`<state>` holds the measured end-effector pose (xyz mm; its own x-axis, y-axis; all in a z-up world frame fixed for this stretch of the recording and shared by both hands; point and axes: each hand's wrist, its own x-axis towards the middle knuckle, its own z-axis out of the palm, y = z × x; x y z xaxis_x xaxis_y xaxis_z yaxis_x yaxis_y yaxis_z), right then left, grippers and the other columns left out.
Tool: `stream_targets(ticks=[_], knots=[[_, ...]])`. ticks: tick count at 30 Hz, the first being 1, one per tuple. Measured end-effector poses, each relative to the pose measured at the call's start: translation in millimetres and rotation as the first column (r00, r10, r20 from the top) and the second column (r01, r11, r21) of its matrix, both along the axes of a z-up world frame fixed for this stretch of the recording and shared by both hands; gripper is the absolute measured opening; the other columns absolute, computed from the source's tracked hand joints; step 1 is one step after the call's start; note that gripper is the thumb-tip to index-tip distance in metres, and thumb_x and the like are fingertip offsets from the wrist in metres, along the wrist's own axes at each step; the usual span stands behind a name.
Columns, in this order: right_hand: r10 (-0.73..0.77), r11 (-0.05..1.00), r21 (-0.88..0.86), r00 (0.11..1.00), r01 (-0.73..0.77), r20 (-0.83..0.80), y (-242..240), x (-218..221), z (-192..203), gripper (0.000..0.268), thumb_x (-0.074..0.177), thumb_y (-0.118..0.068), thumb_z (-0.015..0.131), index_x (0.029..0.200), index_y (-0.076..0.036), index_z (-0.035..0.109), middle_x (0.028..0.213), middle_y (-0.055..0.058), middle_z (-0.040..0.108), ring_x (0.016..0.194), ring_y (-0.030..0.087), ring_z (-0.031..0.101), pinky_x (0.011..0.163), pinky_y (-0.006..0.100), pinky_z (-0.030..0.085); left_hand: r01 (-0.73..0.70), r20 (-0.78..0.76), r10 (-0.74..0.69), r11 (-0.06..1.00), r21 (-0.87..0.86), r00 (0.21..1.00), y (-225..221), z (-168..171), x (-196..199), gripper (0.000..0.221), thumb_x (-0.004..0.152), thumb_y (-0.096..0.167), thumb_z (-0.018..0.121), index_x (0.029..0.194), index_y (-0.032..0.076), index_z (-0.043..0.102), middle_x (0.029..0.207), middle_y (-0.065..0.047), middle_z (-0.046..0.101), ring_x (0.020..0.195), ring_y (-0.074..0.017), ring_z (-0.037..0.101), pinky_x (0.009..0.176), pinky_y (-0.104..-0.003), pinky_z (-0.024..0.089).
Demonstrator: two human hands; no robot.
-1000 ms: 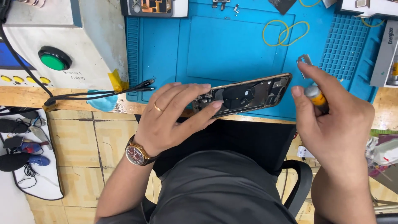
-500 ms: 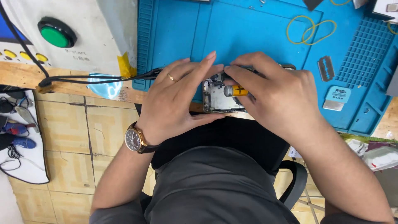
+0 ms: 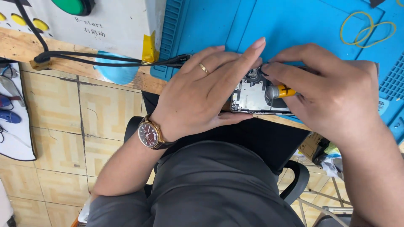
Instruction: Removing internal components and disconnecting ribbon cables from a mobile phone motherboard using tweezers and prying tools.
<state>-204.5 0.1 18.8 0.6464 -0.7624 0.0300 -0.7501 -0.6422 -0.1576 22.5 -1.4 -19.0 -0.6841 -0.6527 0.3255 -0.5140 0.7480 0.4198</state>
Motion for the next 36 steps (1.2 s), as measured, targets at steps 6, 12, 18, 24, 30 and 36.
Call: stream_targets(ticks=[6, 12, 18, 24, 30, 36], knots=[[-0.016, 0.954, 0.296, 0.980, -0.043, 0.196, -13.1, 2.6, 6.4, 0.034, 0.075, 0.020, 0.052, 0.102, 0.002, 0.064, 0.107, 0.019, 0.059, 0.080, 0.032, 0.056, 0.054, 0.038, 0.043, -0.003, 0.025, 0.005, 0.998, -0.067, 1.000, 1.3, -9.9, 4.0, 0.089, 0.103, 0.057, 0.073, 0.138, 0.005, 0.010, 0.119, -0.003, 0.059, 0.114, -0.0187, 0.056, 0.106, -0.035, 0.044], [0.012, 0.923, 0.365, 0.958, -0.120, 0.286, -16.2, -0.1, -4.2, 0.020, 0.083, 0.015, 0.054, 0.102, 0.010, 0.060, 0.105, 0.026, 0.057, 0.098, 0.039, 0.055, 0.077, 0.045, 0.049, -0.008, 0.050, 0.010, 0.999, -0.052, 0.999, 0.4, -8.8, 4.4, 0.079, 0.107, 0.053, 0.070, 0.136, 0.005, 0.014, 0.116, 0.001, 0.061, 0.114, -0.0169, 0.056, 0.107, -0.035, 0.044], [-0.047, 0.918, 0.383, 0.933, -0.101, 0.358, -8.8, 7.1, -2.8, 0.015, 0.085, 0.010, 0.058, 0.099, 0.016, 0.058, 0.103, 0.030, 0.057, 0.098, 0.039, 0.057, 0.085, 0.044, 0.049, -0.014, 0.101, 0.021, 0.997, -0.071, 0.995, 1.5, -10.2, 5.1, 0.091, 0.104, 0.057, 0.080, 0.137, 0.005, 0.013, 0.115, 0.002, 0.061, 0.114, -0.0162, 0.057, 0.108, -0.033, 0.042], [-0.082, 0.889, 0.447, 0.927, -0.098, 0.367, -9.6, -1.0, -11.6, 0.034, 0.083, -0.012, 0.047, 0.099, 0.017, 0.057, 0.104, 0.031, 0.056, 0.101, 0.039, 0.056, 0.087, 0.045, 0.047, -0.016, 0.110, 0.029, 0.993, -0.116, 0.994, -0.7, -7.1, 5.7, 0.094, 0.100, 0.059, 0.087, 0.134, 0.004, 0.018, 0.112, 0.003, 0.062, 0.110, -0.0137, 0.059, 0.105, -0.031, 0.045], [-0.115, 0.849, 0.519, 0.921, -0.103, 0.371, -12.1, -7.5, -20.2, 0.034, 0.083, -0.014, 0.044, 0.099, 0.014, 0.055, 0.103, 0.031, 0.055, 0.103, 0.042, 0.055, 0.087, 0.047, 0.047, -0.007, 0.109, 0.021, 0.991, -0.131, 0.994, -0.6, -10.0, 5.7, 0.090, 0.105, 0.057, 0.084, 0.134, 0.003, 0.018, 0.114, 0.001, 0.063, 0.111, -0.0145, 0.059, 0.105, -0.031, 0.044], [-0.148, 0.827, 0.555, 0.919, -0.087, 0.365, -11.1, -9.7, -21.3, 0.028, 0.084, -0.009, 0.045, 0.101, 0.012, 0.053, 0.106, 0.029, 0.053, 0.109, 0.041, 0.051, 0.093, 0.048, 0.047, -0.019, 0.141, 0.045, 0.984, -0.175, 0.989, -0.1, -9.8, 4.9, 0.081, 0.108, 0.060, 0.072, 0.133, 0.004, 0.019, 0.114, 0.000, 0.063, 0.110, -0.0141, 0.059, 0.104, -0.031, 0.044]])
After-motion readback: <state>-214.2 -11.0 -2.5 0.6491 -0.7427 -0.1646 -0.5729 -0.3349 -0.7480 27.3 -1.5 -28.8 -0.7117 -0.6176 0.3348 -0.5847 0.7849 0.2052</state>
